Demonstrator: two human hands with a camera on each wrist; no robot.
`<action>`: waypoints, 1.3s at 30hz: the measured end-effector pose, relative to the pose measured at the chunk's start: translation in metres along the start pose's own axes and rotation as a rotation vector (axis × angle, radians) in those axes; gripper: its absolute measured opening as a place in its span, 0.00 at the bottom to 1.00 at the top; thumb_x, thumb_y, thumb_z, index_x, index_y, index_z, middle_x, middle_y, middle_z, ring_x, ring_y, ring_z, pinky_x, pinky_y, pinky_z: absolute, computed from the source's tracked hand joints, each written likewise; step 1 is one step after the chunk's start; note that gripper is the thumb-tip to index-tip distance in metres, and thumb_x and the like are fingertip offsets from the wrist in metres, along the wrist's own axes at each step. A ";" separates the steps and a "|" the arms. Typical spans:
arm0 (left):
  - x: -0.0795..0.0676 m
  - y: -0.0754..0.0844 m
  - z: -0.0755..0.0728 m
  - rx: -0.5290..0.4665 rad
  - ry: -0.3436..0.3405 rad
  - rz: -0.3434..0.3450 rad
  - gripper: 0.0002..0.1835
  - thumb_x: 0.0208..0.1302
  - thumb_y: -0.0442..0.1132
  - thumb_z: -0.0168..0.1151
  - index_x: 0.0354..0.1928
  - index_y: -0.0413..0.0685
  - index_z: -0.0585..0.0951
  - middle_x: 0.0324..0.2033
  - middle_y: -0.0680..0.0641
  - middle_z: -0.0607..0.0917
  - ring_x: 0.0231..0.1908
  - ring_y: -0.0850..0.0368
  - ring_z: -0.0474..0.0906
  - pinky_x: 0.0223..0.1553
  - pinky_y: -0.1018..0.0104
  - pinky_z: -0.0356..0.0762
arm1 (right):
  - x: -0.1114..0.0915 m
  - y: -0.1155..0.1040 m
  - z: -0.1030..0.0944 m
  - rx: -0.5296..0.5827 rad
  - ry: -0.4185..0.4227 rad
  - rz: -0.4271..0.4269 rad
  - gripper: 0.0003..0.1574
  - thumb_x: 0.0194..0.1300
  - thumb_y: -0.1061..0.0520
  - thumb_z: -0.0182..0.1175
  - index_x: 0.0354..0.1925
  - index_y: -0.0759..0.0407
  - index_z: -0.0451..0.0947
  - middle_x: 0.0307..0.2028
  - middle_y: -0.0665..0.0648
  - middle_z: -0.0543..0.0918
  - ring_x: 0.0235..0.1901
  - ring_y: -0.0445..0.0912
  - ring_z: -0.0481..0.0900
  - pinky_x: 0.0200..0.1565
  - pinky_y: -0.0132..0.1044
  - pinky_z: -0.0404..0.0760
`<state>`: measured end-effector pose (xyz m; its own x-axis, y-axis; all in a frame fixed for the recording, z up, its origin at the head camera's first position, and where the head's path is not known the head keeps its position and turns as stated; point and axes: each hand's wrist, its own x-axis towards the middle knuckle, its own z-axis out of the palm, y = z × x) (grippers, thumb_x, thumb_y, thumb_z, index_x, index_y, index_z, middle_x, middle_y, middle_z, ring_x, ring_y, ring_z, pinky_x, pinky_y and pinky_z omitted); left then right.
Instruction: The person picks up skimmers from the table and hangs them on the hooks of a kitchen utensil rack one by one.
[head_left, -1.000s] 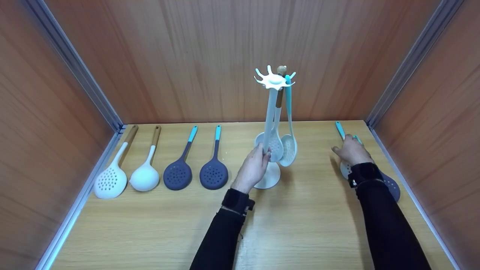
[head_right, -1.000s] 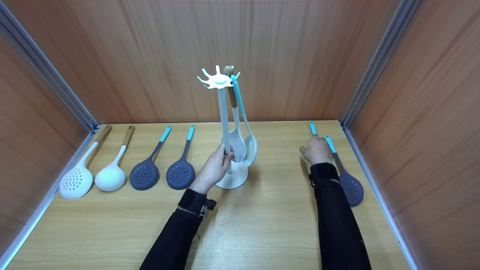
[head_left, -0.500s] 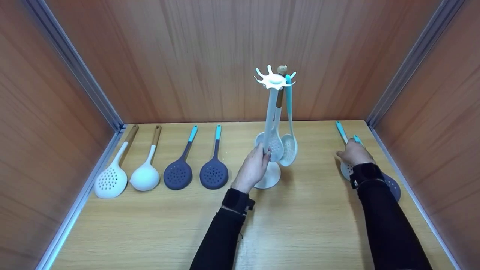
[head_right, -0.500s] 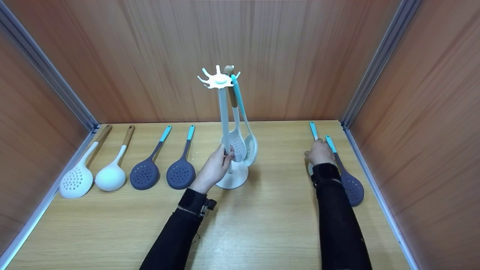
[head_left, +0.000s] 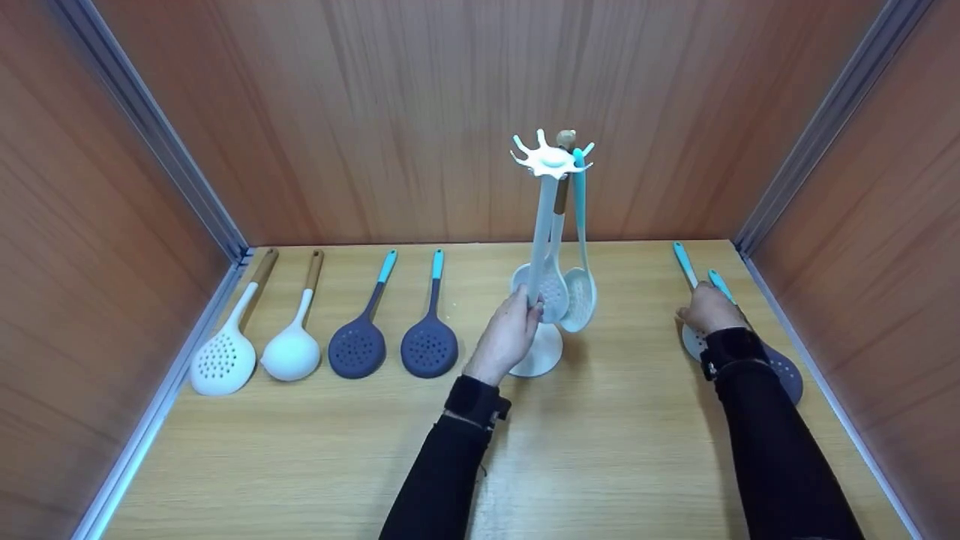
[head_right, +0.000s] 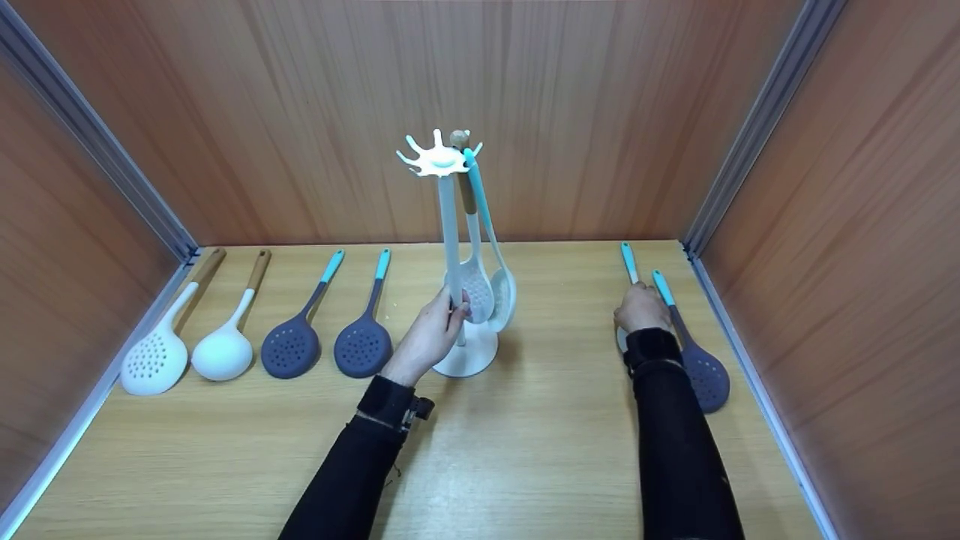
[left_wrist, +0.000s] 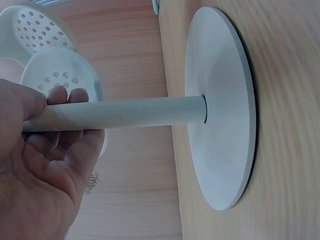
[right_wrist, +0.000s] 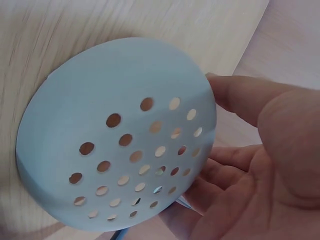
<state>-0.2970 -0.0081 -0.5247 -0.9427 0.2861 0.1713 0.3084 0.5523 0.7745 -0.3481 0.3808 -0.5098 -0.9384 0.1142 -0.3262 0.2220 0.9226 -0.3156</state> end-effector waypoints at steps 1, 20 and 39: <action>0.000 0.000 0.000 -0.001 0.002 0.004 0.10 0.97 0.40 0.52 0.64 0.43 0.78 0.53 0.40 0.89 0.55 0.46 0.92 0.56 0.50 0.94 | 0.000 0.000 0.000 -0.001 0.000 -0.004 0.44 0.89 0.54 0.62 0.78 0.90 0.59 0.46 0.70 0.80 0.41 0.59 0.84 0.37 0.44 0.84; 0.001 0.001 0.000 -0.006 0.013 0.029 0.10 0.97 0.39 0.52 0.63 0.42 0.78 0.51 0.40 0.89 0.49 0.50 0.88 0.49 0.55 0.89 | -0.003 -0.006 0.004 0.018 0.071 -0.036 0.31 0.81 0.63 0.66 0.68 0.87 0.72 0.54 0.80 0.78 0.47 0.64 0.81 0.42 0.47 0.86; 0.003 0.001 0.000 -0.028 -0.010 -0.041 0.10 0.97 0.41 0.51 0.65 0.45 0.78 0.53 0.41 0.89 0.55 0.49 0.91 0.57 0.50 0.93 | -0.001 -0.013 0.002 -0.049 0.061 -0.080 0.20 0.82 0.69 0.60 0.63 0.83 0.72 0.50 0.78 0.83 0.47 0.64 0.82 0.53 0.57 0.86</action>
<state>-0.2992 -0.0068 -0.5237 -0.9531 0.2717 0.1331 0.2658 0.5417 0.7975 -0.3499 0.3682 -0.5074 -0.9672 0.0603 -0.2468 0.1341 0.9462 -0.2944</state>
